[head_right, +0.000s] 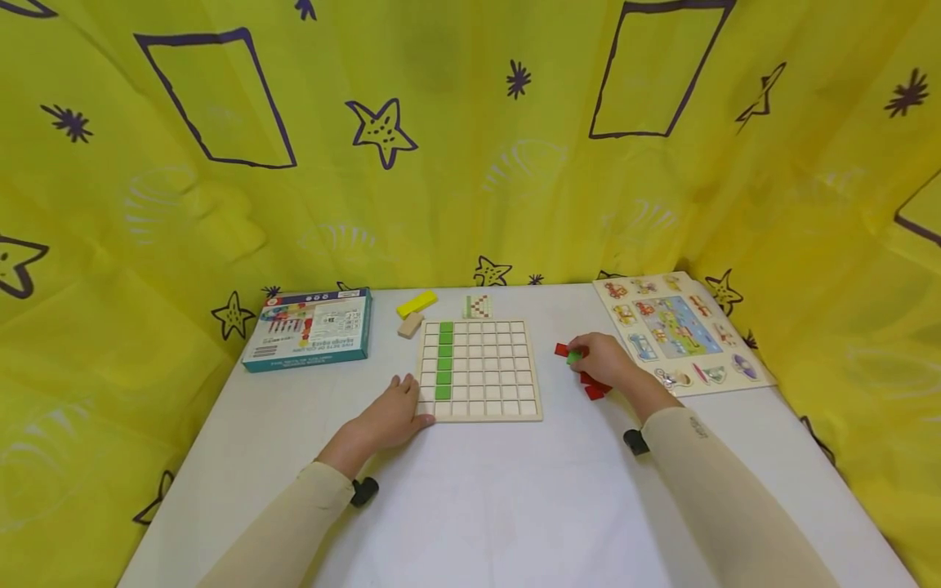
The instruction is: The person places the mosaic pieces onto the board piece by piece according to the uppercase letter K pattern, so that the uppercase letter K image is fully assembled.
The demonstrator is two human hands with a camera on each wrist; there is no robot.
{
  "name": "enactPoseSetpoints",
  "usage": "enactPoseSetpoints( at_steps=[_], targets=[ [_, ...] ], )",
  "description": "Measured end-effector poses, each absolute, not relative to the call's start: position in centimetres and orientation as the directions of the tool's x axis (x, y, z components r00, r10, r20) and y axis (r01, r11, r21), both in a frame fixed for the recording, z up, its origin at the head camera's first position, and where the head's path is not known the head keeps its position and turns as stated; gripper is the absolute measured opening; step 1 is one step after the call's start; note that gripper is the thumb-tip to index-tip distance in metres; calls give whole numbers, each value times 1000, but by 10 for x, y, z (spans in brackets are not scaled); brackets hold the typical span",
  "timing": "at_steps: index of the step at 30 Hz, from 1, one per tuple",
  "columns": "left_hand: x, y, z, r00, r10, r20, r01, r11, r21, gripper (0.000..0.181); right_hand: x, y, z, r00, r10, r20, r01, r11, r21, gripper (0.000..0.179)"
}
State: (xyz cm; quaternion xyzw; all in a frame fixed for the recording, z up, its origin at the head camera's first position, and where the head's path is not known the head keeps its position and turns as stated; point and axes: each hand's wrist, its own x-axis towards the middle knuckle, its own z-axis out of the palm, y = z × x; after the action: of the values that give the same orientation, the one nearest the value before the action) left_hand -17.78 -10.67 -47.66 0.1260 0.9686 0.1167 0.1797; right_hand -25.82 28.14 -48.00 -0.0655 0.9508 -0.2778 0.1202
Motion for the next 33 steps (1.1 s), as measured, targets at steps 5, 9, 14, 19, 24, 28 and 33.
enactPoseSetpoints(
  at_steps=[5,9,14,19,24,28,33],
  targets=[
    [-177,-107,-476,-905,286,-316,203,941,273,82,-260,279,-480,-965,-200,-167,-80,836,-542,28],
    [-176,-107,-476,-905,286,-315,202,940,274,82,-258,278,-481,-968,-217,-122,-120,837,-534,25],
    [-176,-107,-475,-904,290,-315,203,938,280,82,-255,277,-482,-971,-229,-73,-154,825,-544,21],
    [-176,-107,-474,-904,292,-312,208,939,275,81,-254,274,-479,-974,-218,-58,-144,799,-584,24],
    [-177,-108,-476,-905,290,-311,210,941,264,81,-255,265,-470,-977,-209,-47,-133,760,-636,29],
    [-177,-108,-477,-906,290,-309,209,940,269,81,-256,252,-464,-973,-232,-15,-165,735,-658,24],
    [-177,-108,-479,-906,288,-310,209,941,266,81,-257,234,-460,-961,-274,18,-212,697,-685,21]
  ],
)
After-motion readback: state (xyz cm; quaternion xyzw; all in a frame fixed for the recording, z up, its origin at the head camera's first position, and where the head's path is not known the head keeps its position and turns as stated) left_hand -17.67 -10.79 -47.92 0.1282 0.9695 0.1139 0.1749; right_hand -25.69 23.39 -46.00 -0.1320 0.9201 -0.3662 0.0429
